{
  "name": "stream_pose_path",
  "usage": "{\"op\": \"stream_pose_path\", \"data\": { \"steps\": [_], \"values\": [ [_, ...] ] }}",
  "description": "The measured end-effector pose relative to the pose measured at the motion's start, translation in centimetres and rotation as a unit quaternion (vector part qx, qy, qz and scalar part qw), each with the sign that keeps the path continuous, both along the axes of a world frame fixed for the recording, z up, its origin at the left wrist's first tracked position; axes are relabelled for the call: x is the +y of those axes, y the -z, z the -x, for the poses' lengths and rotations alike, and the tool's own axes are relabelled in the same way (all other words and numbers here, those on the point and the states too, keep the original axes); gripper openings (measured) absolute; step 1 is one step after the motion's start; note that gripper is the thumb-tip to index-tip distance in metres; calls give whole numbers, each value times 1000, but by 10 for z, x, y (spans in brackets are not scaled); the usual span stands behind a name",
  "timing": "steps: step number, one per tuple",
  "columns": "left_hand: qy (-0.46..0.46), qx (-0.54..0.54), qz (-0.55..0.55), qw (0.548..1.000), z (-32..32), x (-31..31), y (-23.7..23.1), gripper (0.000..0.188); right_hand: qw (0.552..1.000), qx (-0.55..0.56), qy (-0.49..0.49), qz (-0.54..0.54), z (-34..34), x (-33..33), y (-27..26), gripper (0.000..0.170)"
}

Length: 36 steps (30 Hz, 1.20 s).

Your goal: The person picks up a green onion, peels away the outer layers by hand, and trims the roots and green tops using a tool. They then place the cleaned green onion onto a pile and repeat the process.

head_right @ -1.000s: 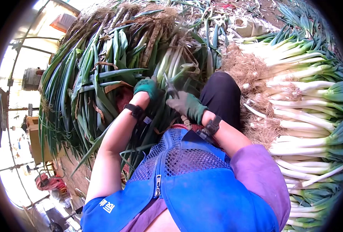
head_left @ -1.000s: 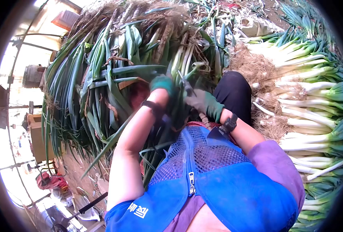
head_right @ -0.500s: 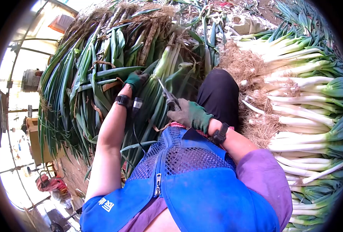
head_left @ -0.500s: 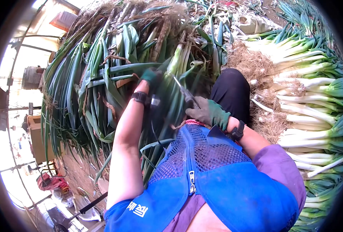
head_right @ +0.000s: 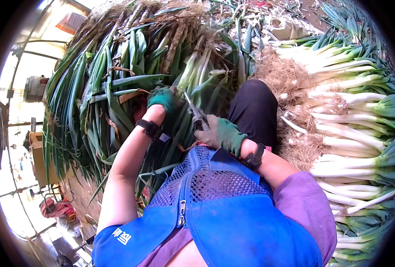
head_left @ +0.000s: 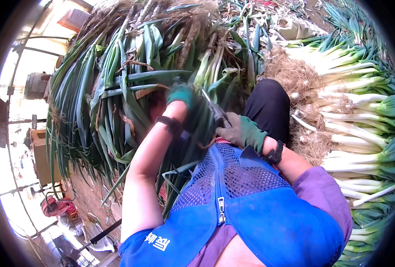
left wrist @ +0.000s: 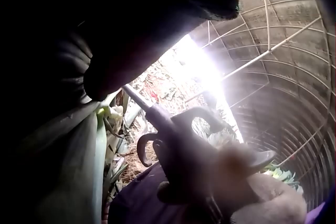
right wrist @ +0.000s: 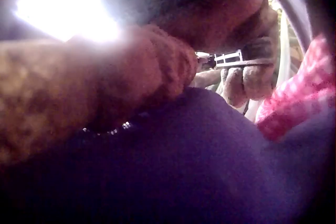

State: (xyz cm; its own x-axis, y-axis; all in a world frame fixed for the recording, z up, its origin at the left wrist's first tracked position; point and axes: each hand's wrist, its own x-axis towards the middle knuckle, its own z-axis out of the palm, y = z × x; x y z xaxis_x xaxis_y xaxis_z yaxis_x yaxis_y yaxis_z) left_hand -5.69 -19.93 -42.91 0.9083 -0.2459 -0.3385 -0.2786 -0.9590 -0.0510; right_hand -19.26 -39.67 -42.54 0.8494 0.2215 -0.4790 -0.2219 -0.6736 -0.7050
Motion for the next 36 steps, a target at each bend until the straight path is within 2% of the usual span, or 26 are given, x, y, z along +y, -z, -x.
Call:
{"op": "stream_pose_path", "data": {
  "steps": [2,4,6,9,10,12,13,15,16,18,20,21,22,23,24,26,27,30,33,36],
  "values": [
    [13,-22,24,999,-1,0,2,52,1000,-10,23,-12,0,-3,5,31],
    [-8,-12,42,999,-5,-2,3,50,990,-114,-81,3,4,-6,26,34],
    [-60,36,54,996,-13,-9,5,49,980,-151,-126,16,9,-9,58,37],
    [-79,48,95,991,-21,-2,20,46,991,-98,-86,1,9,-8,69,39],
    [-106,35,101,989,-26,-3,28,46,996,-71,-54,-24,8,-7,35,39],
    [-97,110,185,972,-42,7,38,44,998,-40,-17,-46,9,-9,7,39],
    [-91,148,227,958,-52,16,46,43,998,-37,-13,-44,11,-10,3,40],
    [-161,263,386,870,-55,30,34,45,998,-37,0,-48,14,-12,-7,41],
    [-131,256,417,862,-50,30,14,50,998,-44,8,-52,15,-14,-14,41],
    [-194,275,466,819,-40,28,-14,58,997,-48,18,-60,16,-15,-19,45],
    [-188,282,470,815,-37,30,-19,57,997,-43,24,-66,13,-15,-21,53],
    [-186,286,472,813,-37,32,-21,56,994,-86,-4,-67,12,-16,-9,53],
    [-176,295,497,797,-50,49,19,56,989,-128,-32,-67,12,-18,14,53],
    [-190,339,513,765,-46,49,16,50,989,-128,-25,-71,8,-18,15,53],
    [-112,302,475,819,-47,54,31,46,989,-128,-17,-75,5,-18,16,53],
    [-76,278,429,856,-38,50,33,36,993,-44,69,-90,-18,-18,-14,54],
    [-160,260,353,885,-11,20,-19,39,993,-34,89,-71,-32,-18,-4,54],
    [-130,168,338,917,-10,29,17,43,991,-17,107,-74,-70,-21,12,55],
    [-161,180,355,903,-28,47,50,40,993,-31,80,-84,-79,-16,17,53],
    [-149,230,421,865,-41,59,60,31,997,-16,16,-76,-41,-8,-26,50]
  ]
}}
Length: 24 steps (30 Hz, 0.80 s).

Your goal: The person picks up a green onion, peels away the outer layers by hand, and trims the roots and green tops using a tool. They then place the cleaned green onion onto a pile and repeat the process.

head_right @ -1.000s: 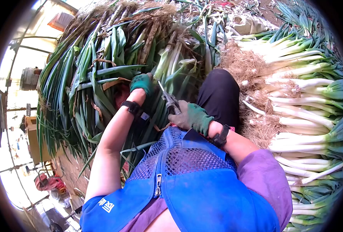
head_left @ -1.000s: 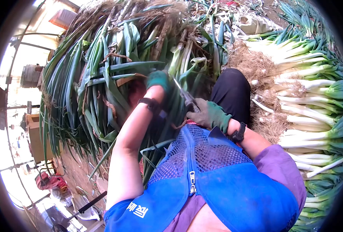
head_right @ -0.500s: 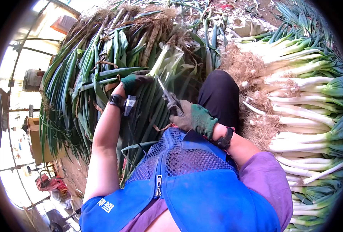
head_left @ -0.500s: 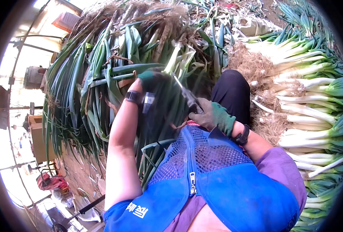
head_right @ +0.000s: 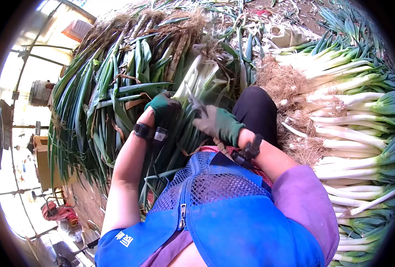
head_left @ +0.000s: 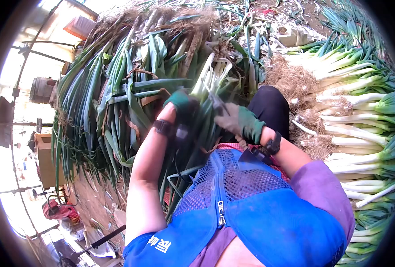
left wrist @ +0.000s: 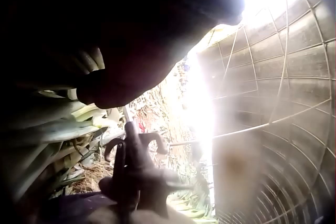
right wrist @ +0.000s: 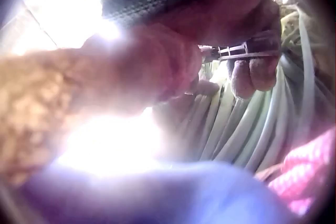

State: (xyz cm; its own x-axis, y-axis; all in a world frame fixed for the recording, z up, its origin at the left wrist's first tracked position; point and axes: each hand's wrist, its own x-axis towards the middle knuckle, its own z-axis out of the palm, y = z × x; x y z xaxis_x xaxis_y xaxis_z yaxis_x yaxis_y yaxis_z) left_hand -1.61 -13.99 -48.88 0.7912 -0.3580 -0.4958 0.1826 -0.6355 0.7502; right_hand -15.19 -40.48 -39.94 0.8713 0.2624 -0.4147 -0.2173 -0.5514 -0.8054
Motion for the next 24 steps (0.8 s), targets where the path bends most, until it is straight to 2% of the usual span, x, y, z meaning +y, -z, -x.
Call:
{"op": "stream_pose_path", "data": {
  "steps": [1,3,4,5,7,8,9,11,12,14,17,19,22,24],
  "values": [
    [-2,-3,-41,999,1,-8,-14,31,999,-15,2,44,9,2,-7,53],
    [-5,-8,-126,992,7,-27,-58,32,999,-24,11,30,10,-2,23,53],
    [-4,-20,-115,993,1,-21,-42,32,999,11,30,44,3,-8,38,51],
    [13,-36,-138,990,7,-28,-52,33,996,45,49,56,-5,-11,41,50],
    [43,-66,-186,979,24,-39,-68,37,998,30,46,33,-19,-20,39,52],
    [63,-98,-173,978,27,-36,-53,41,995,16,88,39,-28,-16,47,52],
    [84,-91,-232,965,34,-33,-37,46,990,1,130,46,-36,-14,54,52],
    [109,-143,-271,946,65,-48,-54,49,995,-28,87,33,-55,-9,55,53],
    [88,-110,-258,956,74,-51,-66,50,997,-42,67,26,-66,-8,56,53],
    [69,-98,-273,955,79,-57,-79,49,993,-29,94,58,-94,-7,78,58],
    [52,-95,-277,955,82,-57,-79,50,991,-2,118,60,-129,-11,79,61],
    [50,-95,-277,955,81,-56,-76,51,991,-57,94,73,-140,-9,85,61],
    [44,-80,-271,958,81,-57,-76,52,992,-27,103,70,-142,-13,85,59],
    [52,-74,-263,960,79,-55,-72,54,988,45,145,23,-140,-14,87,58]
  ]
}}
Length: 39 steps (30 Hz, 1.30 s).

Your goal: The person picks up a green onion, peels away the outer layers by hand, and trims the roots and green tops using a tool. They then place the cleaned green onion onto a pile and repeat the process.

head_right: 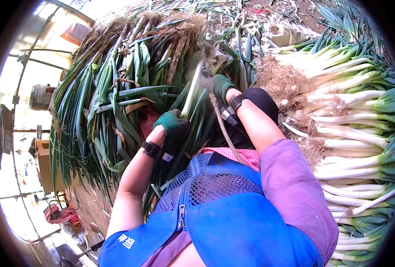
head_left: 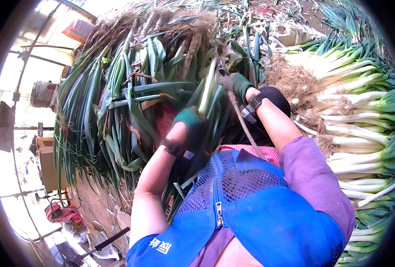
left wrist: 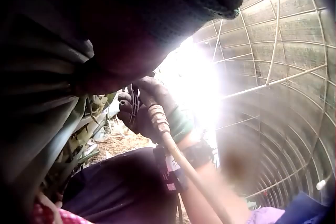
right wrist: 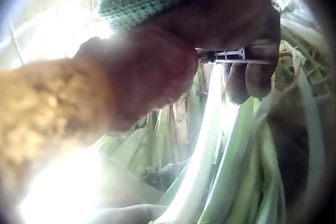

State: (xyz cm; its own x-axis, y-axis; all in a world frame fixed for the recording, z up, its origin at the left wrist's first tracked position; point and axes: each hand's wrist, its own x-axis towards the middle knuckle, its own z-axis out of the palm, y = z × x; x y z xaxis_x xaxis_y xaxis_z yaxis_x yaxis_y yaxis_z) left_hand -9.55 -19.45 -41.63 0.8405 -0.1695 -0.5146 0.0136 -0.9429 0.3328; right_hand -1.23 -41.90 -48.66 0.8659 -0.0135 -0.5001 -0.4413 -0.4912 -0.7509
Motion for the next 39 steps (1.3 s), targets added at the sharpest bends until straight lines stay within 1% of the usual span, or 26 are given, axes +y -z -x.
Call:
{"op": "stream_pose_path", "data": {
  "steps": [1,4,5,6,10,13,14,15,16,18,19,20,22,23,25,27,29,30,31,32,33,34,35,37,38,39],
  "values": [
    [3,4,4,1000,-1,1,1,55,999,31,22,-28,-1,-1,7,57],
    [4,22,19,1000,-6,6,3,53,996,-73,-34,37,-2,4,31,55],
    [-16,38,45,998,-7,8,5,51,993,-99,-43,51,5,8,15,55],
    [-36,55,70,995,-7,11,8,49,1000,-13,-11,-12,17,4,-1,52],
    [-81,109,165,977,-20,34,38,43,993,4,-93,-66,52,13,-2,50],
    [-65,18,162,985,-10,39,-5,46,990,-30,-128,-45,69,10,6,45],
    [-70,0,212,975,0,30,-55,50,992,-22,-96,-83,74,4,12,45],
    [-119,52,256,958,-4,42,-66,53,991,-14,-63,-121,77,-2,23,44],
    [-101,70,335,934,4,38,-122,52,987,-5,-30,-159,80,-3,29,43],
    [-14,89,353,931,-9,69,-177,42,979,16,-5,-204,89,-3,7,39],
    [-21,25,225,974,-20,93,-200,42,978,24,-8,-208,89,-5,6,38],
    [-39,-37,183,982,-25,112,-223,42,978,23,-5,-209,89,-4,6,38],
    [-32,-160,103,981,-50,151,-265,41,978,24,2,-208,91,-2,9,38],
    [-34,-191,42,980,-69,172,-288,40,978,19,-4,-209,92,-1,12,38],
    [-48,-196,-66,977,-111,216,-330,53,977,10,-17,-212,92,2,16,38],
    [-68,-319,-170,930,-153,259,-352,57,983,29,-27,-181,88,4,16,38],
    [-91,-397,-254,877,-176,261,-344,58,985,3,-26,-172,90,8,7,38],
    [-94,-381,-219,893,-190,257,-328,55,986,-27,-56,-155,87,7,18,38],
    [-111,-305,-151,934,-219,268,-306,50,988,-13,-59,-144,86,9,17,37],
    [-109,-355,-85,924,-242,272,-265,47,989,0,-61,-132,84,11,14,36],
    [-92,-344,-111,928,-244,243,-241,51,991,13,-61,-120,83,12,13,35],
    [-95,-273,-123,949,-243,210,-229,62,995,-17,-53,-84,83,13,30,36],
    [-96,-282,-142,944,-265,206,-194,67,997,9,-55,-56,81,14,33,49],
    [-124,-248,-123,953,-278,182,-145,83,998,24,-50,-42,82,15,17,49],
    [-167,-244,-157,942,-278,171,-121,88,997,26,-57,-42,81,14,17,50],
    [-174,-176,-205,947,-276,156,-110,92,997,28,-64,-43,80,13,18,50]
  ]
}}
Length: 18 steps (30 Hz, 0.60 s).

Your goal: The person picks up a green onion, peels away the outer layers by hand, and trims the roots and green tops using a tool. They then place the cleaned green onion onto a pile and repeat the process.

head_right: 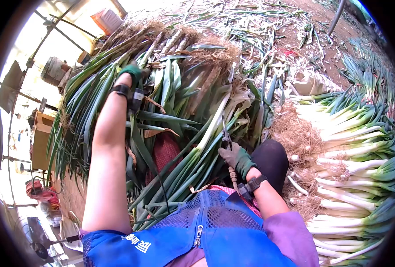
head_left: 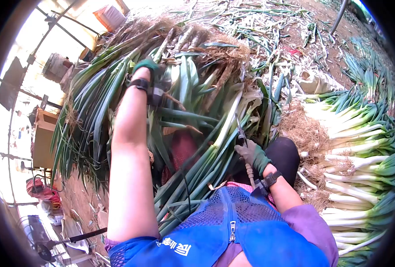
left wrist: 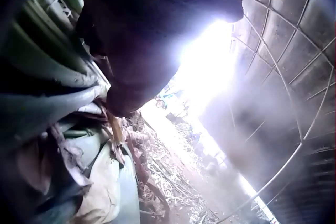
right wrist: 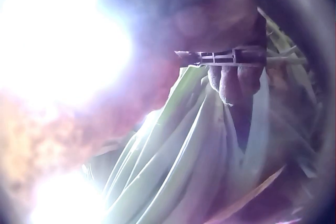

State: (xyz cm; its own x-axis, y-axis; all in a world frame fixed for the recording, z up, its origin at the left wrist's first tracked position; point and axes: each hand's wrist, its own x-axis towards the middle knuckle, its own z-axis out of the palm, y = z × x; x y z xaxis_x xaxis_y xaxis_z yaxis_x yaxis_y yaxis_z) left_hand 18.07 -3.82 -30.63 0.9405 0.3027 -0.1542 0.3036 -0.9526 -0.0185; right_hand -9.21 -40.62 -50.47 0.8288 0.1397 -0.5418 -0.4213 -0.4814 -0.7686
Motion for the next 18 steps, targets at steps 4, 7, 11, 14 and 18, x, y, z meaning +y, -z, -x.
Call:
{"op": "stream_pose_path", "data": {
  "steps": [4,7,11,14,18],
  "values": [
    [29,32,-12,999,25,-28,-16,63,999,-31,16,-2,0,1,14,52],
    [66,-58,6,996,47,-20,-16,57,999,-22,25,-29,-2,1,0,50],
    [101,-109,112,983,130,-43,-13,54,998,-46,20,-49,-2,5,-8,40],
    [185,-104,152,965,197,-82,-6,38,996,-52,13,-75,1,6,-9,38],
    [198,-17,89,976,224,-132,18,43,993,-26,-10,-111,1,0,7,35]
  ]
}}
